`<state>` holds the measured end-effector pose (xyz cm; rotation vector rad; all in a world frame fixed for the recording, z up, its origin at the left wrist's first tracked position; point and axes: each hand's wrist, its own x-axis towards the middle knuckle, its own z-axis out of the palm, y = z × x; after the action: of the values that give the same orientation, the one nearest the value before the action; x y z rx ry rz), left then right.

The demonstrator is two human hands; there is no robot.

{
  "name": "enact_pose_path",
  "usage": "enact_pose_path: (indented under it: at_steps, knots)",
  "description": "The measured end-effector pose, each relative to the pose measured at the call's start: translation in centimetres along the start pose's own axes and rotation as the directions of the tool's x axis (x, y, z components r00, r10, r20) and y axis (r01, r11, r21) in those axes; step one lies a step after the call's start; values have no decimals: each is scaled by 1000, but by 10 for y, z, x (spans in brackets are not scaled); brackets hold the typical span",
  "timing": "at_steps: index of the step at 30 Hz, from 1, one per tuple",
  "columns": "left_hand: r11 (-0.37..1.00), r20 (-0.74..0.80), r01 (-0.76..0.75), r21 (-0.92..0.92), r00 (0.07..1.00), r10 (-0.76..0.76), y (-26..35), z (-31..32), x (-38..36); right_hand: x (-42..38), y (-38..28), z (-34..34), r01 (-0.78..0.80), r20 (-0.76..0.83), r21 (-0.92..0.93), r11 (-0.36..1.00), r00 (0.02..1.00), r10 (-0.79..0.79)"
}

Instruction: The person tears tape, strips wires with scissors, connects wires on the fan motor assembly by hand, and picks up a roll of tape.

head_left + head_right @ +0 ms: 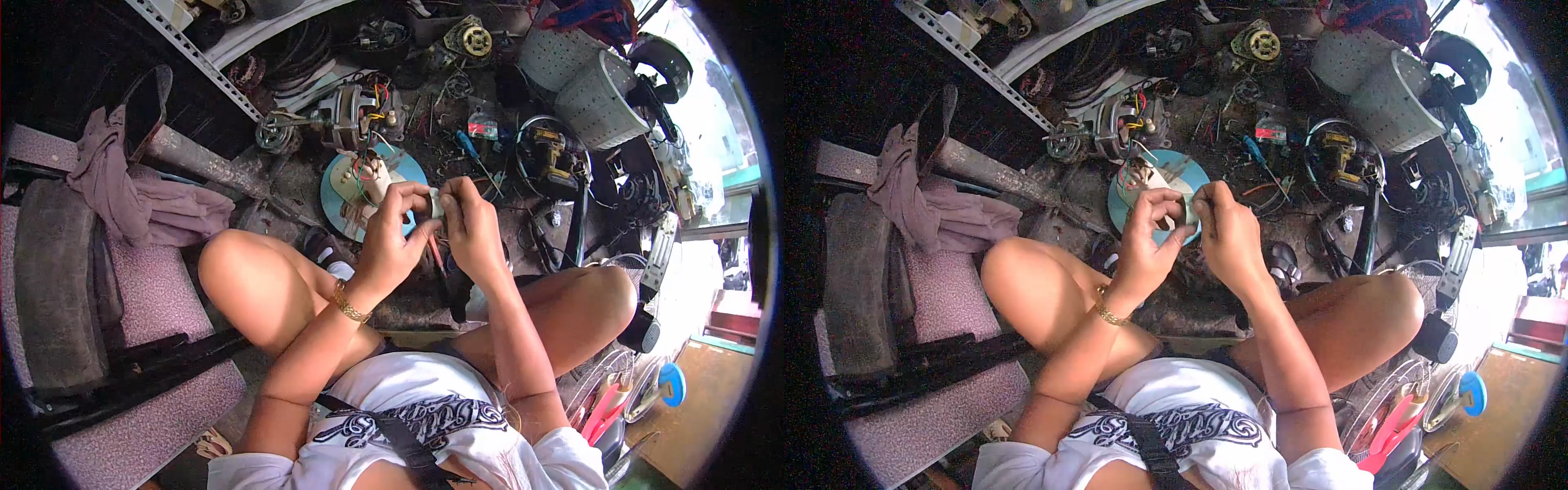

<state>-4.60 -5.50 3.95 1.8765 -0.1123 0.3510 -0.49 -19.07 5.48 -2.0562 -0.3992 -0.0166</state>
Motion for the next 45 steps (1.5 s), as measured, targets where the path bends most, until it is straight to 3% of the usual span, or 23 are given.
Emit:
enact_pose_path:
  at_steps: [2,7,10,11,12,13,14,15,16,19,23,26,28,30,32,34,35,36,37,38,40,42,45]
  knots:
    - [964,-6,43,-263,999,-46,-16,3,5,3,0,0,-24,5,7,1000,1000,24]
    - [996,37,-39,78,999,37,-26,-1,14,-9,16,19,44,7,-50,998,999,-44]
    - [999,124,22,38,992,-27,-46,-2,13,-7,42,24,125,63,45,991,990,-128]
    - [992,117,112,-62,988,-104,-65,3,8,-4,56,27,-66,-2,346,936,997,71]
    - [959,107,195,-206,978,-176,-68,4,6,-1,76,31,-215,-8,619,755,960,280]
    - [945,111,231,-233,971,-210,-78,5,4,1,126,45,-225,-69,577,785,944,321]
    - [930,116,260,-261,964,-237,-87,7,3,-9,200,67,-137,-249,176,975,952,178]
    - [930,123,260,-260,964,-235,-87,8,3,-16,208,63,-589,-128,-143,795,808,575]
    - [891,165,276,-360,959,-230,-86,9,4,-35,243,76,-684,-97,-272,677,719,688]
    - [782,230,337,-525,940,-250,-88,8,7,-100,329,128,-555,-93,-649,519,736,671]
    - [618,320,443,-649,896,-306,-95,2,2,-95,295,124,-593,-245,-698,401,725,644]
    - [493,415,501,-711,866,-281,-88,-1,8,-105,319,122,-632,-277,-574,521,749,603]
    - [445,448,508,-738,861,-240,-84,-3,12,-109,309,114,-591,-273,-601,538,784,557]
    - [278,528,579,-767,815,-240,-86,-3,11,-111,308,113,-566,-203,-624,538,783,588]
    - [310,527,593,-743,804,-277,-89,-3,13,-103,321,108,-594,-171,-609,526,746,644]
    - [296,599,707,-642,704,-381,-98,-3,14,-79,294,82,-620,-79,-581,528,688,722]
    - [290,598,716,-635,693,-401,-104,-1,14,-72,313,68,-506,32,-608,612,754,656]
    - [209,628,779,-592,608,-486,-108,0,17,-59,325,48,-378,151,-692,615,758,635]
    - [171,644,786,-594,592,-484,-110,3,19,-31,315,21,-45,409,-819,573,653,637]
    - [129,660,793,-596,575,-483,-113,6,20,-15,315,-8,86,521,-786,612,627,580]
    - [133,696,820,-556,547,-466,-124,14,19,19,280,-63,208,634,-701,683,620,462]
    - [71,728,824,-562,534,-430,-134,20,16,27,291,-108,343,646,-620,705,733,212]
    - [32,779,838,-544,519,-352,-145,24,12,46,141,-132,168,571,-581,796,782,251]
